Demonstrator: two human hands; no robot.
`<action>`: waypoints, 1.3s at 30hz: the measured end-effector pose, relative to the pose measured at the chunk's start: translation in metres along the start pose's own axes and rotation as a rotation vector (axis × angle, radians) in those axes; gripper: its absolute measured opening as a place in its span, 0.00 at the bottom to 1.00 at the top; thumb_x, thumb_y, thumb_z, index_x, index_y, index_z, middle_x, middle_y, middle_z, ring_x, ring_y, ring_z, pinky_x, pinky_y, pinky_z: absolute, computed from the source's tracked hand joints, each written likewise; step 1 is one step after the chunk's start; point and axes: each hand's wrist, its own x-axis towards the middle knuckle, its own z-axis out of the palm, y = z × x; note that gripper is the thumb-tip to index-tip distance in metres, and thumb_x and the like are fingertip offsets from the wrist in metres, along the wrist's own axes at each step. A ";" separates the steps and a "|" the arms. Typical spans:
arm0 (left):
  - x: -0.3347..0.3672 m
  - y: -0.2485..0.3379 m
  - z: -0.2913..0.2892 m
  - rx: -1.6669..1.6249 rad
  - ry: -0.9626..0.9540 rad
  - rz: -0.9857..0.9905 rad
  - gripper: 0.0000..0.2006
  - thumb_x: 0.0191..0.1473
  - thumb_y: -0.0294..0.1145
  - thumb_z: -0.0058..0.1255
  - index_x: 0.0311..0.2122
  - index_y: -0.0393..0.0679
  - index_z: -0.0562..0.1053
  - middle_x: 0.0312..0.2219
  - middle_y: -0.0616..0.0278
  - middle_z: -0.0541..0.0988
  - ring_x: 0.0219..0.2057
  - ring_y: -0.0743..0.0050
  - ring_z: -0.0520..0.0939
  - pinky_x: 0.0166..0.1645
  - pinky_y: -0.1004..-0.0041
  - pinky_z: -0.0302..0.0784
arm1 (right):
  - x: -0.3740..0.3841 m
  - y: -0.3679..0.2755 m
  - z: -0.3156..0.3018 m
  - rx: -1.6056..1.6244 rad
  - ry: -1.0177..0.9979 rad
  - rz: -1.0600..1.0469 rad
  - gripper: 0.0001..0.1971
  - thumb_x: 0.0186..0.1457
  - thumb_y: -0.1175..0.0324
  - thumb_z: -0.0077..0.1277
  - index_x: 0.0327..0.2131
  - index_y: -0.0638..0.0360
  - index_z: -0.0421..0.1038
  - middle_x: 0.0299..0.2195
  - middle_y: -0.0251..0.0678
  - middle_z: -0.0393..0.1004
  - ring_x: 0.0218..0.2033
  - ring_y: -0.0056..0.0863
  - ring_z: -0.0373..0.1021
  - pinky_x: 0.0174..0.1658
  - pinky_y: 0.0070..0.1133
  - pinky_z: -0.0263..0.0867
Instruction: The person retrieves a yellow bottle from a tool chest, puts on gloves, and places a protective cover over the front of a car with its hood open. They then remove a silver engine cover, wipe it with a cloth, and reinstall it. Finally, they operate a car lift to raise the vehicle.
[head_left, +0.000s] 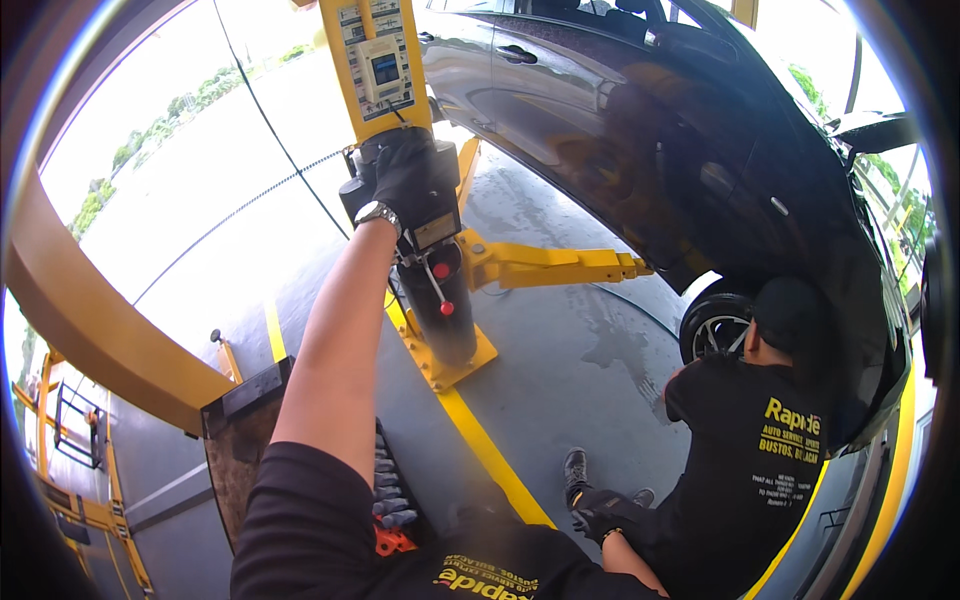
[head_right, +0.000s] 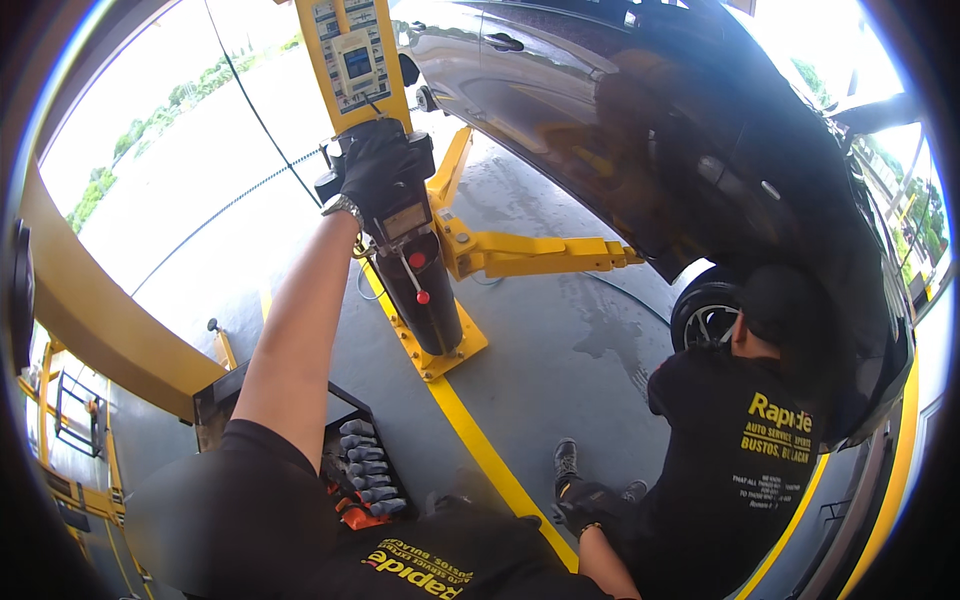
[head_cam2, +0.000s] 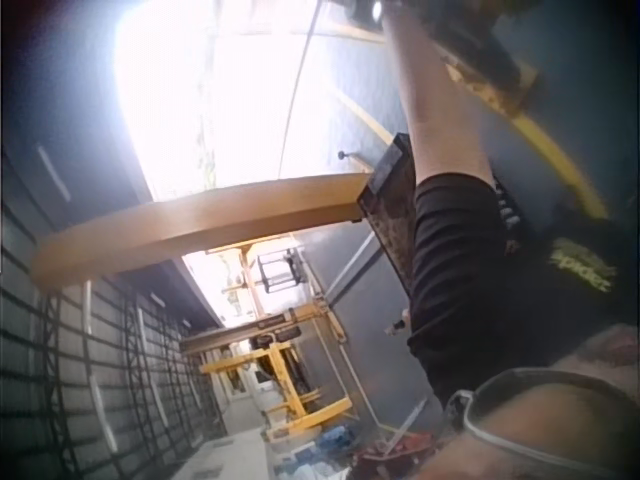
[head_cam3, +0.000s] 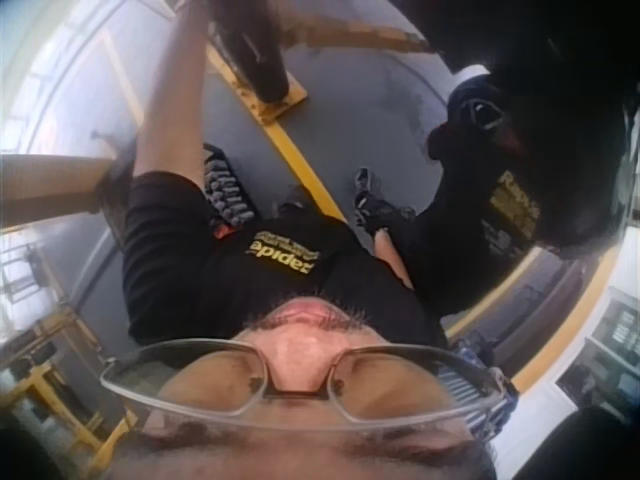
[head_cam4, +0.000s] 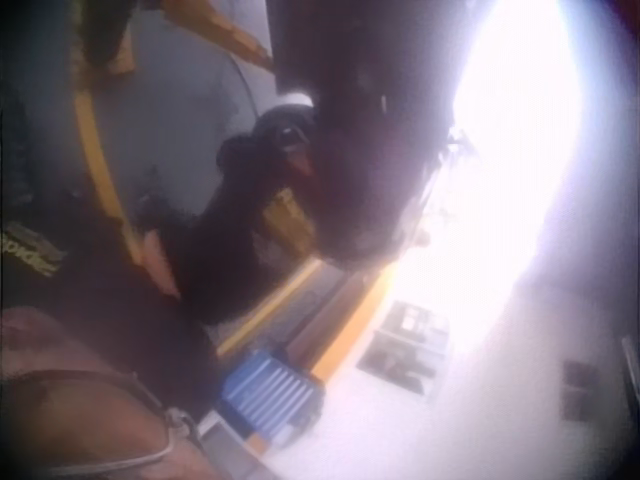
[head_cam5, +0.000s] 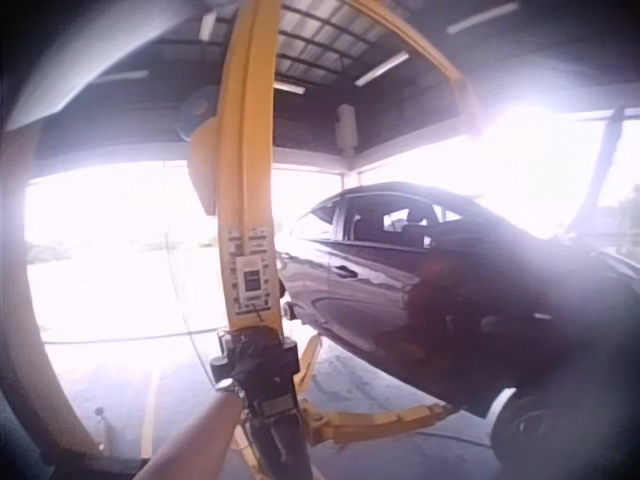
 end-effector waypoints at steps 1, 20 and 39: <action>-0.001 -0.005 0.001 -0.009 0.046 0.009 0.22 0.40 0.38 0.63 0.46 0.65 0.75 0.52 0.65 0.71 0.61 0.60 0.64 0.64 0.56 0.56 | 0.011 0.025 0.016 0.229 0.048 0.058 0.17 0.60 0.57 0.51 0.47 0.58 0.70 0.40 0.43 0.77 0.36 0.33 0.77 0.38 0.30 0.72; 0.032 -0.041 0.032 -0.329 -0.061 0.721 0.10 0.44 0.28 0.50 0.34 0.44 0.79 0.33 0.55 0.81 0.38 0.58 0.80 0.45 0.65 0.75 | 0.334 -0.572 -0.304 -0.198 1.174 -0.906 0.13 0.55 0.68 0.57 0.43 0.60 0.73 0.41 0.42 0.73 0.45 0.40 0.70 0.50 0.29 0.65; 0.057 -0.057 0.099 -0.123 0.025 0.816 0.11 0.45 0.32 0.51 0.34 0.45 0.79 0.34 0.55 0.80 0.41 0.58 0.80 0.49 0.64 0.74 | 0.350 -0.633 -0.316 -0.328 0.873 -0.823 0.13 0.59 0.63 0.50 0.43 0.55 0.77 0.43 0.39 0.77 0.46 0.38 0.72 0.54 0.28 0.65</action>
